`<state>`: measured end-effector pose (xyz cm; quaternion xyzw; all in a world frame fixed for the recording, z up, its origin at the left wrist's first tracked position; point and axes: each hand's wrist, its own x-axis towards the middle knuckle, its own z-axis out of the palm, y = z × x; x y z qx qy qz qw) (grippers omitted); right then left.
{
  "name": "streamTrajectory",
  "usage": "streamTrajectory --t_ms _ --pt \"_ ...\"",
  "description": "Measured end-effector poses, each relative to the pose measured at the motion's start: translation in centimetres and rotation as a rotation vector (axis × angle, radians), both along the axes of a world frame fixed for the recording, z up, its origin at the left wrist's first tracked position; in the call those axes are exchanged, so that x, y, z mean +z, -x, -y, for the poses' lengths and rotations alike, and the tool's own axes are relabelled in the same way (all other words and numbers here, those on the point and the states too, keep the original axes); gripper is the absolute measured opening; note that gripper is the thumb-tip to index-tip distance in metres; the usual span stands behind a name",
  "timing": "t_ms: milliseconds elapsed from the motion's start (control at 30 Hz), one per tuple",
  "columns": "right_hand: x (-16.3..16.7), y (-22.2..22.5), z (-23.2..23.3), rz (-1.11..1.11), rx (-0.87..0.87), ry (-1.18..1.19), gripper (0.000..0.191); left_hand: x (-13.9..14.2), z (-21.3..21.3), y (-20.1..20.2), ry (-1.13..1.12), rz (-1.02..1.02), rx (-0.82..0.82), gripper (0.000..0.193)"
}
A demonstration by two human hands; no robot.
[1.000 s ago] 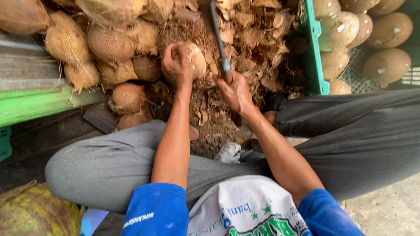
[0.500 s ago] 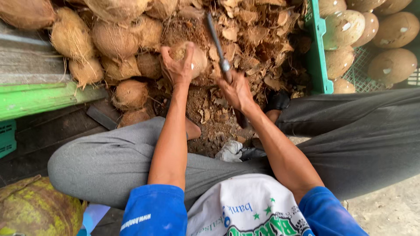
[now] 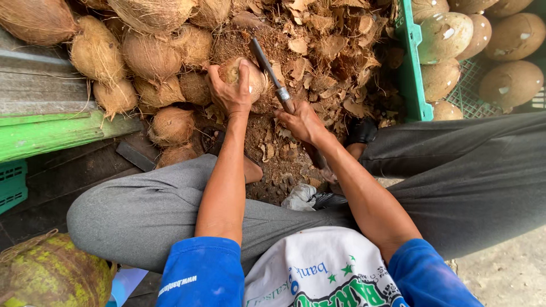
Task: The person sits on the ground and uses a machete to chop and strip the fibrous husk off coconuts one at a time, rotating each coconut to trim the husk, then sets the trimmed coconut aside and takes the next one from the pile.
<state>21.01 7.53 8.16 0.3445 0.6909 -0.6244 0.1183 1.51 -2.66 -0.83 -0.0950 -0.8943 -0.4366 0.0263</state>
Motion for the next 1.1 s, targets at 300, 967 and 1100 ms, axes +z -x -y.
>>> streamTrajectory --t_ms 300,967,1100 --pt "5.6 -0.8 -1.9 0.040 -0.268 0.547 0.014 0.7 0.1 0.4 0.042 -0.072 -0.247 0.064" --pt "-1.7 0.1 0.9 -0.413 -0.451 0.081 0.036 -1.9 0.5 1.1 -0.085 -0.101 -0.210 0.043" --pt "-2.4 -0.1 2.3 0.040 -0.093 0.077 0.022 -1.8 0.5 1.6 -0.164 0.054 -0.235 0.047"
